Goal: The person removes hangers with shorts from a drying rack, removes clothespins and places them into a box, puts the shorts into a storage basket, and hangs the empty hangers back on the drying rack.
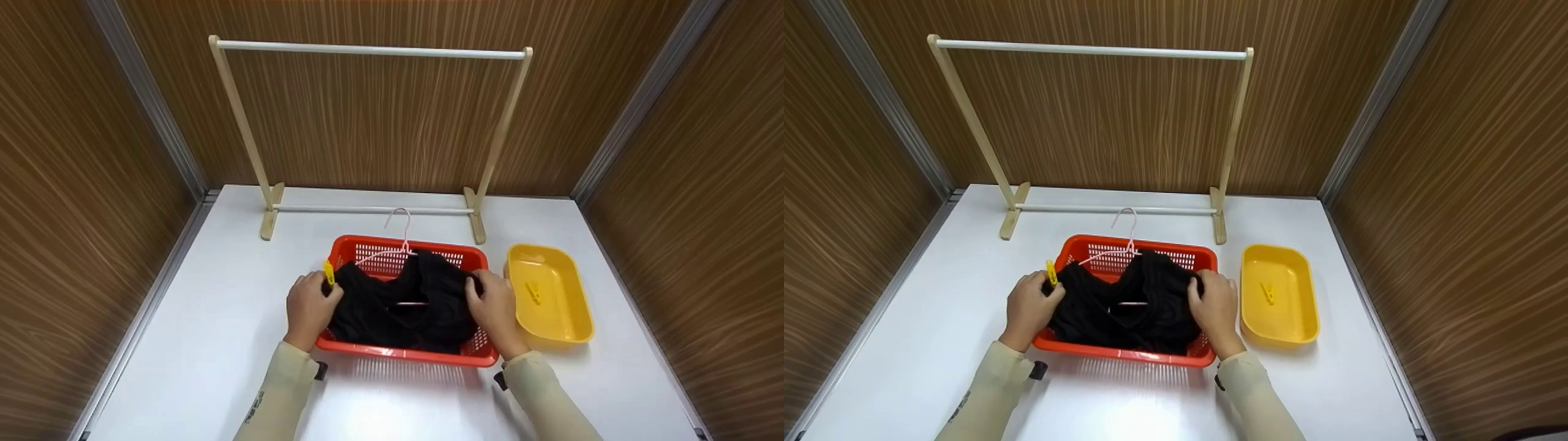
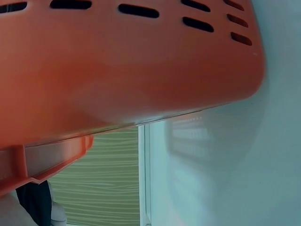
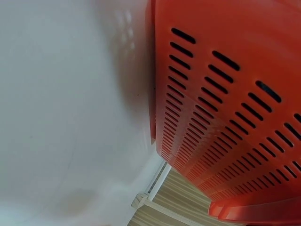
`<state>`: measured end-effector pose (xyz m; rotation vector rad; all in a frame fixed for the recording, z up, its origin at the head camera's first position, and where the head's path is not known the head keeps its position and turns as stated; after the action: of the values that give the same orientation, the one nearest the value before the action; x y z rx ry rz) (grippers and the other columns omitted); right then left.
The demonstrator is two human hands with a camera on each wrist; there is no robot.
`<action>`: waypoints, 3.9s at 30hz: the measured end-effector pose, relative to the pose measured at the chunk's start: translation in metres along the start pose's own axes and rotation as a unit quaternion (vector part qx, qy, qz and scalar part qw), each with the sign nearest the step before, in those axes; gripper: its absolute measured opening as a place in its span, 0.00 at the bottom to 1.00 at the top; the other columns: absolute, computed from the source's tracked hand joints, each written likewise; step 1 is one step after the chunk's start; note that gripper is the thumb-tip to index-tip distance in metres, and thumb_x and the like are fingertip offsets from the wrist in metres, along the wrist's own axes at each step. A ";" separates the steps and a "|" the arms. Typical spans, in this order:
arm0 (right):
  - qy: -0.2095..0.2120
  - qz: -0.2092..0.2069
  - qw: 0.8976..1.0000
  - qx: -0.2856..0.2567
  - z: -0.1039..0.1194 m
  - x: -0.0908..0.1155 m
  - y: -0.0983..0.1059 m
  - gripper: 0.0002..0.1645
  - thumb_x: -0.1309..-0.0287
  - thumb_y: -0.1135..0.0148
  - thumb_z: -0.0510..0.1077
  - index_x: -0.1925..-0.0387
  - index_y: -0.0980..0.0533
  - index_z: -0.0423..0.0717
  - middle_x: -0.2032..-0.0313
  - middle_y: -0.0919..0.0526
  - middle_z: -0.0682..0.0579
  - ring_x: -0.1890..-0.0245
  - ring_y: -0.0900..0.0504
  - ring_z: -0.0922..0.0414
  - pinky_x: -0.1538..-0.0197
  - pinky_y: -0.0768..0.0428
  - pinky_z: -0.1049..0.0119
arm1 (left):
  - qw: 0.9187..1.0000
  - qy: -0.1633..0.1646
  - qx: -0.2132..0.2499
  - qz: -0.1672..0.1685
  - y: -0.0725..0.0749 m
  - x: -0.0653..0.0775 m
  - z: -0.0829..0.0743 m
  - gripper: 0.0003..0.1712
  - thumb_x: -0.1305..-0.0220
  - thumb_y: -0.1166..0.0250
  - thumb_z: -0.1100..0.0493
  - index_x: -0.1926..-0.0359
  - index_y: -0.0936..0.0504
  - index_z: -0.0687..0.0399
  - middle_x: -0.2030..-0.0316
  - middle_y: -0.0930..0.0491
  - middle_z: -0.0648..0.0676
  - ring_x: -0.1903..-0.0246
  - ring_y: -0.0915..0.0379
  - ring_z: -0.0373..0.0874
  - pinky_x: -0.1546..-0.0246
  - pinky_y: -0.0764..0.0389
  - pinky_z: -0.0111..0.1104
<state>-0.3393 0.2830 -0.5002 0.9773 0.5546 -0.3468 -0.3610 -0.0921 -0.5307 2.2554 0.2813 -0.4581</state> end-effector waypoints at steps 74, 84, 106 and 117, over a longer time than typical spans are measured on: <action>0.463 0.315 0.827 0.060 0.252 -0.065 -0.110 0.06 0.28 0.37 0.44 0.55 0.20 0.47 0.59 0.15 0.51 0.58 0.16 0.54 0.51 0.16 0.59 | 0.998 -0.020 0.055 -0.027 0.013 -0.005 0.006 0.18 0.19 0.47 0.55 0.68 0.28 0.59 0.75 0.29 0.55 0.73 0.33 0.54 0.69 0.33 0.43; 0.409 0.292 0.864 -0.027 0.229 -0.093 -0.079 0.07 0.28 0.38 0.42 0.64 0.24 0.46 0.68 0.21 0.51 0.68 0.21 0.53 0.59 0.20 0.57 | 0.998 -0.033 0.040 -0.037 0.014 -0.010 0.005 0.17 0.20 0.45 0.57 0.70 0.29 0.59 0.76 0.30 0.56 0.74 0.33 0.56 0.70 0.33 0.44; 0.160 0.074 0.983 -0.045 0.028 -0.106 0.077 0.07 0.32 0.33 0.39 0.66 0.24 0.43 0.71 0.24 0.50 0.71 0.30 0.55 0.65 0.28 0.61 | 0.999 0.004 0.045 -0.009 0.017 -0.012 0.010 0.19 0.21 0.43 0.50 0.66 0.27 0.60 0.72 0.27 0.58 0.69 0.30 0.57 0.65 0.30 0.45; -0.034 0.023 0.998 0.039 -0.072 -0.067 0.102 0.10 0.27 0.38 0.43 0.63 0.25 0.40 0.68 0.21 0.45 0.70 0.27 0.50 0.62 0.26 0.55 | 0.999 0.011 0.043 0.010 0.015 -0.014 0.012 0.19 0.20 0.44 0.49 0.66 0.27 0.60 0.73 0.28 0.56 0.70 0.30 0.54 0.66 0.31 0.43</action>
<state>-0.3611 0.4001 -0.4230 1.0488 0.4589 -0.3607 -0.3713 -0.1119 -0.5218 2.3469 0.2543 -0.4430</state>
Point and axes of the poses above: each hand's wrist, its own x-axis away from the middle knuckle, its own y-axis out of the back of the hand, z = x × y, the point moved 9 cm from there along -x, towards the middle knuckle
